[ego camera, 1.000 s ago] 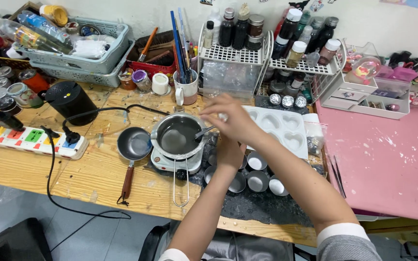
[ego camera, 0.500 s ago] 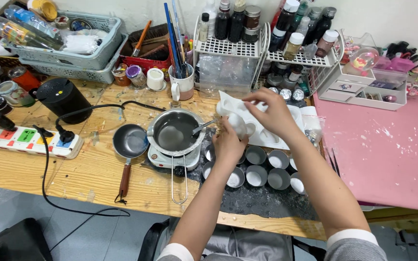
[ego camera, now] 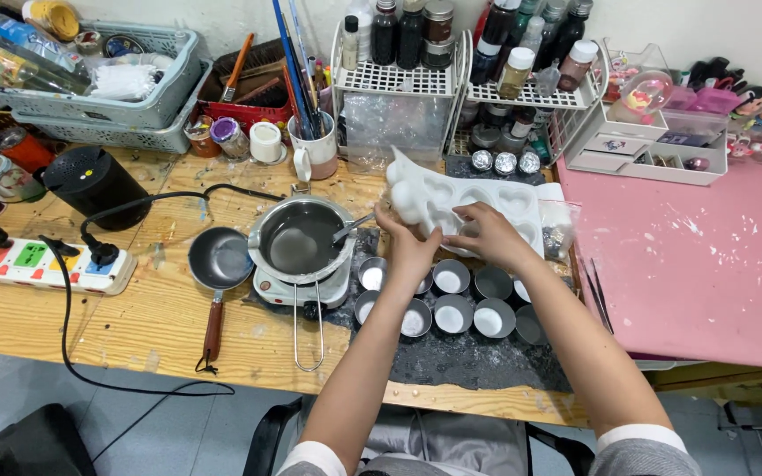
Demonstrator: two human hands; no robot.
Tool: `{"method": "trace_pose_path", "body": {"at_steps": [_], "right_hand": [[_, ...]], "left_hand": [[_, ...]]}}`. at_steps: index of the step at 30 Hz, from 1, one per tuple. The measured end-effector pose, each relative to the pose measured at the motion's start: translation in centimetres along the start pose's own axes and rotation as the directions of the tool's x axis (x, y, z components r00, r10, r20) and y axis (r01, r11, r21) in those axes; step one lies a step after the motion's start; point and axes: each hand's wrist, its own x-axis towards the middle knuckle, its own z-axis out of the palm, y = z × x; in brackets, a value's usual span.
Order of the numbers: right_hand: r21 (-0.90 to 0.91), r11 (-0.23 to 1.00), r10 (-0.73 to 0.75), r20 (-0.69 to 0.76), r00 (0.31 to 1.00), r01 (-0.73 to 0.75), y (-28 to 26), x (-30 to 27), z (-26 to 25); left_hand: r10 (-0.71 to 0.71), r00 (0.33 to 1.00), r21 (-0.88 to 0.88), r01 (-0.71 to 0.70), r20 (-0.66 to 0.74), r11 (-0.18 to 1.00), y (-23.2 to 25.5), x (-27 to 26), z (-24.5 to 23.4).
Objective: Placing wicks into silicone heart molds and metal cups, and scooping wax into containers.
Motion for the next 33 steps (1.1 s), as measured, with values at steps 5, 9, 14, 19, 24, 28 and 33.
{"method": "trace_pose_path", "body": {"at_steps": [5,9,14,19,24,28,33], "right_hand": [[0.003,1.0,-0.026,-0.009,1.0,0.026,1.5,0.3,0.9],[-0.008,0.994,-0.107,-0.017,0.994,0.107,3.3,0.9,1.6],[0.023,0.998,-0.066,0.022,0.998,0.066,2.3,0.6,0.7],[0.019,0.997,-0.08,0.044,0.996,0.079,2.7,0.8,0.8],[0.045,0.999,0.005,0.066,0.998,-0.008,2.1,0.6,0.7],[0.037,0.999,0.03,0.055,0.998,-0.032,1.3,0.4,0.6],[0.031,0.997,0.066,0.017,0.998,-0.066,1.4,0.4,0.8]], "left_hand": [[-0.003,0.999,-0.135,0.009,0.043,0.991,-2.8,0.6,1.0],[0.149,0.989,0.002,-0.149,0.004,0.989,-4.0,0.8,1.9],[0.025,0.999,0.142,-0.029,0.031,0.989,0.4,0.3,0.8],[-0.116,0.991,0.412,0.077,0.07,0.908,4.0,-0.8,-0.1],[0.053,0.998,0.313,-0.065,0.046,0.948,1.4,-0.6,0.4],[0.154,0.988,0.268,-0.155,0.024,0.951,1.7,-0.8,0.2],[-0.008,0.999,0.16,0.002,0.034,0.987,1.6,-0.8,0.2]]}}
